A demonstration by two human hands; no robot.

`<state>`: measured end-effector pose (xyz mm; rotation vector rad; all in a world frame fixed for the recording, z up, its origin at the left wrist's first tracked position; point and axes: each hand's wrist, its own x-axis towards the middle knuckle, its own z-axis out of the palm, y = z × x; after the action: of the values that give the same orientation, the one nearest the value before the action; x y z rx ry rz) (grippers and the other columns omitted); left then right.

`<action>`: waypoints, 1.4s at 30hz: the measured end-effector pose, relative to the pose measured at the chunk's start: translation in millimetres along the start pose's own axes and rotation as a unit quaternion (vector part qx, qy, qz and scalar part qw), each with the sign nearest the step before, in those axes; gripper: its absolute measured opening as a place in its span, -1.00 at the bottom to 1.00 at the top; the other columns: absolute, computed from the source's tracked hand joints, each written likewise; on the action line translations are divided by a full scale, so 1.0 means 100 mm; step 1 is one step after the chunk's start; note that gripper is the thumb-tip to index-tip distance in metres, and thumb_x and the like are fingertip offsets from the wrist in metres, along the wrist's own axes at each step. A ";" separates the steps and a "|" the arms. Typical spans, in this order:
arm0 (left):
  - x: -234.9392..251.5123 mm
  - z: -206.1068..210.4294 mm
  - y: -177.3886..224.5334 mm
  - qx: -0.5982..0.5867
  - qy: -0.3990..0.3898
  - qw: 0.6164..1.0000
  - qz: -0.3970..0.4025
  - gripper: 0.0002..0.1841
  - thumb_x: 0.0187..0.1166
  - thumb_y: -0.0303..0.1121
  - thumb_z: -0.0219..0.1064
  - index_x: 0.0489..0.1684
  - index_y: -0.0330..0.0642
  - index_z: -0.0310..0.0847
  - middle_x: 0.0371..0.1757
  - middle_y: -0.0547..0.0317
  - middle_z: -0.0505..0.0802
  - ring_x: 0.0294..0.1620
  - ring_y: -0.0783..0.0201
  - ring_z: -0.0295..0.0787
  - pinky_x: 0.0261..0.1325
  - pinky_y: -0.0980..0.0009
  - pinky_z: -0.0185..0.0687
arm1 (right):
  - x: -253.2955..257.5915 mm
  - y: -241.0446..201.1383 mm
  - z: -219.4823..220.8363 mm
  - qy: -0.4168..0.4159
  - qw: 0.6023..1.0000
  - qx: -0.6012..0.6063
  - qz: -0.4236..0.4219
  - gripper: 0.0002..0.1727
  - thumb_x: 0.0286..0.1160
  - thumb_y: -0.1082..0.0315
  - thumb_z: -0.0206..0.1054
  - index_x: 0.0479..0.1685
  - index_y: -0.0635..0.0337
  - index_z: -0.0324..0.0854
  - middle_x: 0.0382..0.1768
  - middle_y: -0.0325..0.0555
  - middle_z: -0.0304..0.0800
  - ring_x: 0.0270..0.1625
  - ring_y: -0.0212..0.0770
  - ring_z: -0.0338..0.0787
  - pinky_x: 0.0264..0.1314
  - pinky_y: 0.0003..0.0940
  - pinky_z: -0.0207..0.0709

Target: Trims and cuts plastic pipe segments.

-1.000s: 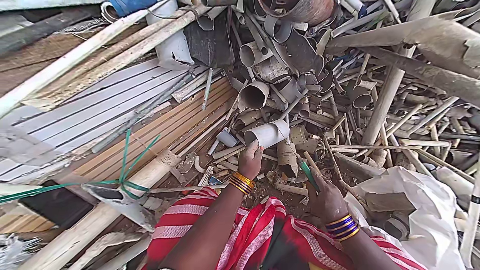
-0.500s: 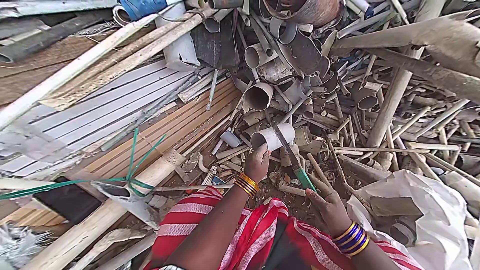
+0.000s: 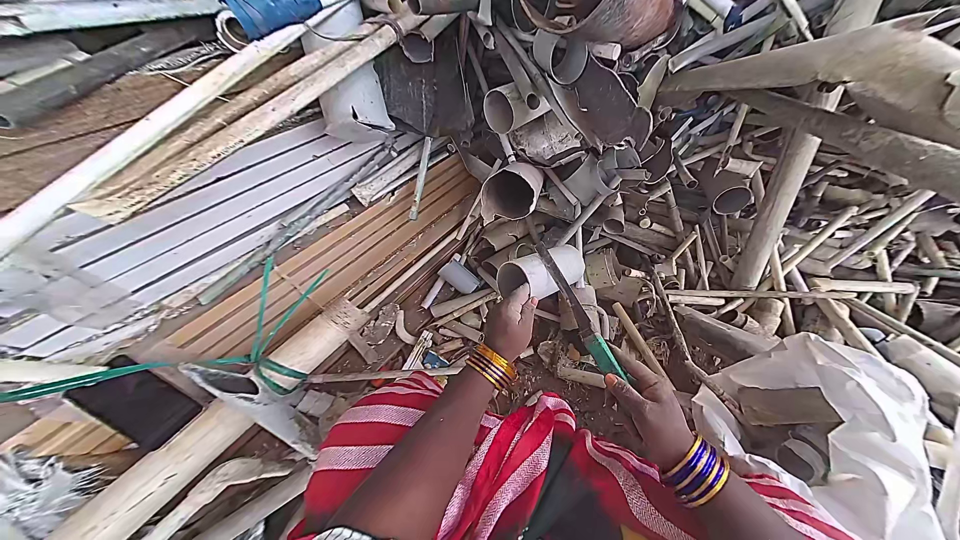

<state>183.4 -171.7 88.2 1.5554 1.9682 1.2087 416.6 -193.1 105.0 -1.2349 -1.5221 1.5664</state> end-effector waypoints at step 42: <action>0.00 0.03 0.01 -0.053 -0.023 0.998 -0.016 -0.61 0.77 -0.46 0.11 0.43 -0.57 0.55 0.26 -0.39 0.79 0.35 -0.03 0.75 0.53 0.13 0.47 | 0.04 -0.02 0.09 0.074 0.988 0.116 0.064 -0.48 0.79 0.45 0.09 0.71 0.29 0.27 -0.52 -0.22 0.57 -0.81 -0.50 0.30 -0.83 -0.60 0.20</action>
<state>186.2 -169.9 86.9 1.4796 1.8617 1.2327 406.5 -193.2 105.2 -1.3031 -1.1520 1.6407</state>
